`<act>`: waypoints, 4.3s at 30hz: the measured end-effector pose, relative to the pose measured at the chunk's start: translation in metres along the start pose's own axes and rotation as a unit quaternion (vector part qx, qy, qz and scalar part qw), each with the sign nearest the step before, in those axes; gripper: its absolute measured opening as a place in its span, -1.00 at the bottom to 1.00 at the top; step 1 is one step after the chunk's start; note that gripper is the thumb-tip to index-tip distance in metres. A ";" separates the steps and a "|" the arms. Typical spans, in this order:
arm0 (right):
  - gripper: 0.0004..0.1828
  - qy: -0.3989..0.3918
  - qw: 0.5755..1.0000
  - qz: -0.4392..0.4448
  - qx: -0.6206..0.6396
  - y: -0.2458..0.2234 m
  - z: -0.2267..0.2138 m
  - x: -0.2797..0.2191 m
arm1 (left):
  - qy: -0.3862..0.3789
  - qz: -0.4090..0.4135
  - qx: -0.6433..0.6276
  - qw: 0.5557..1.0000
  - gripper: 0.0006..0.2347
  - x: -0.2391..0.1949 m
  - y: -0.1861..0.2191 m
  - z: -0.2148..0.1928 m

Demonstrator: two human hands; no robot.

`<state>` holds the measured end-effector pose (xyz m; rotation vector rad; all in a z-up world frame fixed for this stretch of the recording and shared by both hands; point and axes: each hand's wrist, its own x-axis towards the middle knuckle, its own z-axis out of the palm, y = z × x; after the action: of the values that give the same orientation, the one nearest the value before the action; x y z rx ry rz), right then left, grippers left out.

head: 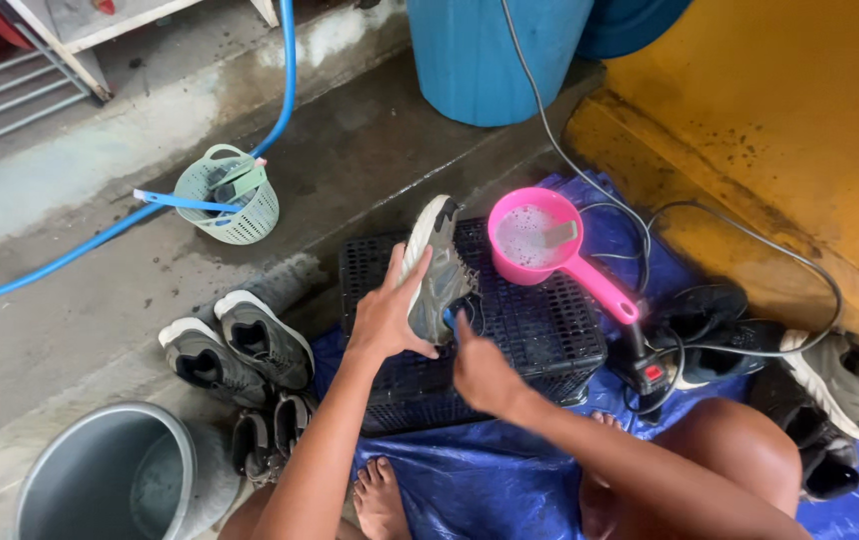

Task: The person scrubs a grey sneaker using a blue toothbrush and soapy water from a pink bowl. They clean the interior, laces, and sole of the shoe while sitting on a blue tarp.

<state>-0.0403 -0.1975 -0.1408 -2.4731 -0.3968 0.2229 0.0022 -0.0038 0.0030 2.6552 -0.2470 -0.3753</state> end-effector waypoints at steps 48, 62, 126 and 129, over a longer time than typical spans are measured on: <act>-0.68 -0.098 0.995 -0.006 -0.012 -0.016 -0.210 0.005 | 0.012 -0.018 -0.003 1.000 0.45 0.002 -0.005 0.005; -0.69 0.053 0.985 0.112 -0.123 0.049 -0.218 0.046 | 0.151 -0.098 0.004 0.984 -0.01 0.021 0.005 0.028; -0.30 0.079 0.941 -0.016 -0.330 0.034 -0.001 -0.013 | 0.109 0.038 0.071 0.991 -0.10 0.013 -0.015 0.031; -0.30 0.090 0.942 -0.043 -0.320 0.022 -0.022 -0.031 | 0.120 0.036 0.069 0.990 -0.06 0.019 -0.018 0.034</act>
<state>-0.0591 -0.2366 -0.1343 -3.0666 -0.5657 -0.2076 0.0123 -0.0058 -0.0388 2.7847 -0.3007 -0.0145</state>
